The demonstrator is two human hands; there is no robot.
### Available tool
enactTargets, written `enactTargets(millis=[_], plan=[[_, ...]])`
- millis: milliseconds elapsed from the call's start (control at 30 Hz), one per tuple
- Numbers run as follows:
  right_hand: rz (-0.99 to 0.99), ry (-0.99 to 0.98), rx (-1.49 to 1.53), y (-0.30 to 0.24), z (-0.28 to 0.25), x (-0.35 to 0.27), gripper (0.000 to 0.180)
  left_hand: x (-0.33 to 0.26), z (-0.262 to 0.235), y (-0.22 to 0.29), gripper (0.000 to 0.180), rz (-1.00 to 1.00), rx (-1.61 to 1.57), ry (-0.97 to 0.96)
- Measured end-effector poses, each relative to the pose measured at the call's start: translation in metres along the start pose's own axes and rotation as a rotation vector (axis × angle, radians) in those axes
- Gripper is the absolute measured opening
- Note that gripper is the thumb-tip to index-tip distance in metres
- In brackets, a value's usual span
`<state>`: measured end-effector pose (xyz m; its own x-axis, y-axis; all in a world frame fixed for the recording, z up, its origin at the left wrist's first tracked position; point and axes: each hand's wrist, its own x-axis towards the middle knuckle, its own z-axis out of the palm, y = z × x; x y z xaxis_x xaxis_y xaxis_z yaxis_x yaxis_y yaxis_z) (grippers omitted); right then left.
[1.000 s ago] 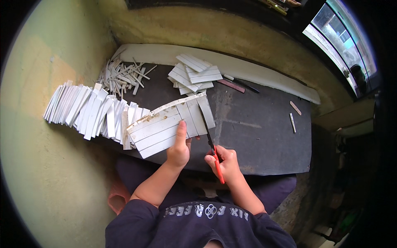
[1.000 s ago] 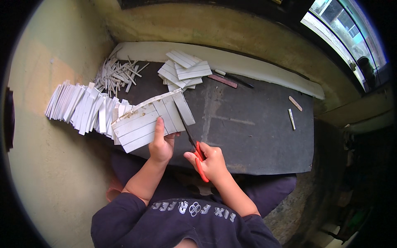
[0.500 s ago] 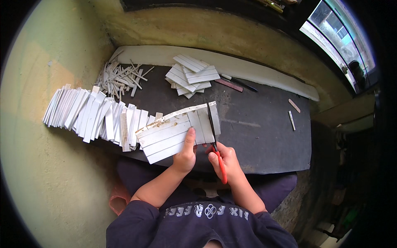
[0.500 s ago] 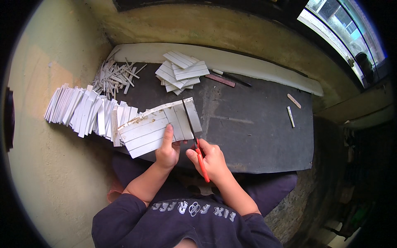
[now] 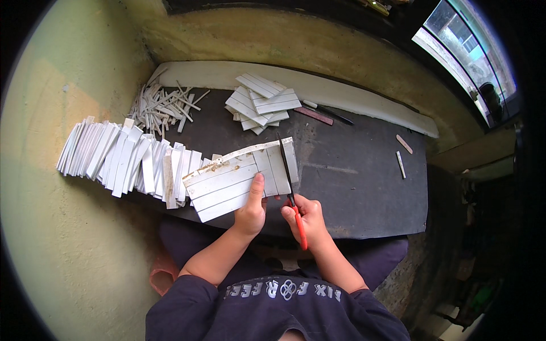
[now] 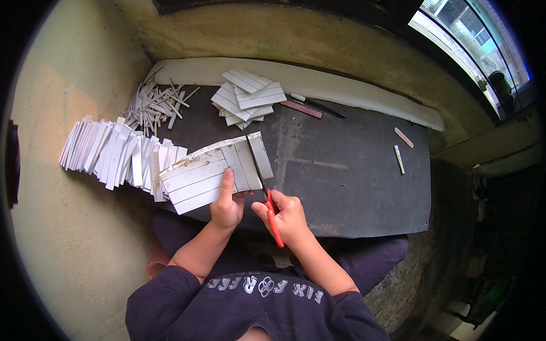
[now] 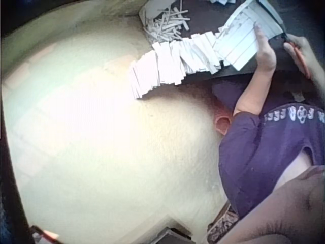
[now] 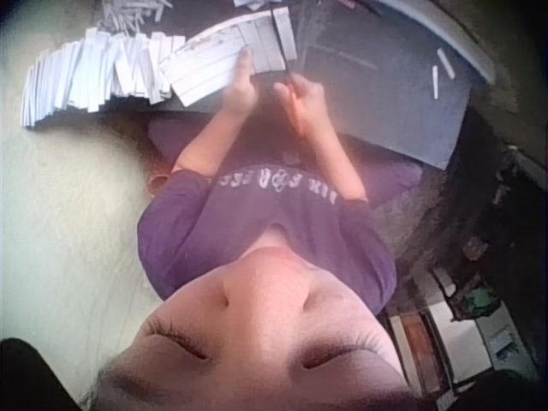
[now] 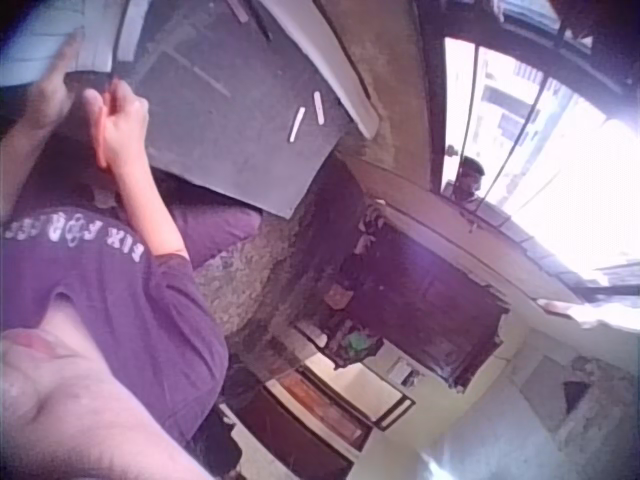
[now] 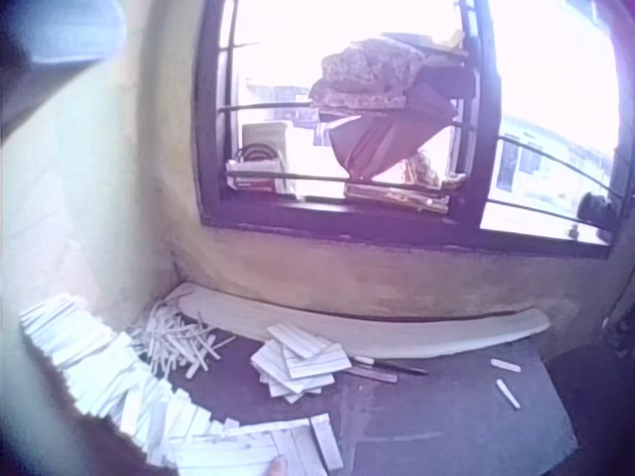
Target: The person sits cross-legged on the floor and uses red-handled scissors to cut a stack of white rectangular paper sheets into thin strips. The person repeatedly cuts the paper and places the resulting strips onto a pile on the floor.
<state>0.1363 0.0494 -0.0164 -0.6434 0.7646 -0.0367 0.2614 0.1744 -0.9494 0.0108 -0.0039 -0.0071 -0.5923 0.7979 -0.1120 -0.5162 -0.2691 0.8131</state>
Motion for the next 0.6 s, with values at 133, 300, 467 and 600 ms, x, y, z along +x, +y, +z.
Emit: enactTargets(millis=[133, 300, 467, 600], plan=[[-0.028, 0.013, -0.023, 0.0, 0.0, 0.001, 0.043, 0.001, -0.003, -0.004, 0.02, 0.005, 0.018, 0.017], [-0.041, 0.033, -0.005, 0.002, 0.003, 0.001, 0.043, 0.004, -0.015, -0.008, 0.026, -0.001, 0.065, -0.047], [-0.064, 0.053, -0.021, 0.006, 0.006, 0.002, 0.043, 0.005, -0.008, -0.011, 0.026, 0.057, -0.011, -0.004], [-0.045, 0.045, -0.018, 0.005, 0.006, 0.004, 0.041, 0.005, -0.009, -0.012, 0.026, 0.094, -0.022, 0.016]])
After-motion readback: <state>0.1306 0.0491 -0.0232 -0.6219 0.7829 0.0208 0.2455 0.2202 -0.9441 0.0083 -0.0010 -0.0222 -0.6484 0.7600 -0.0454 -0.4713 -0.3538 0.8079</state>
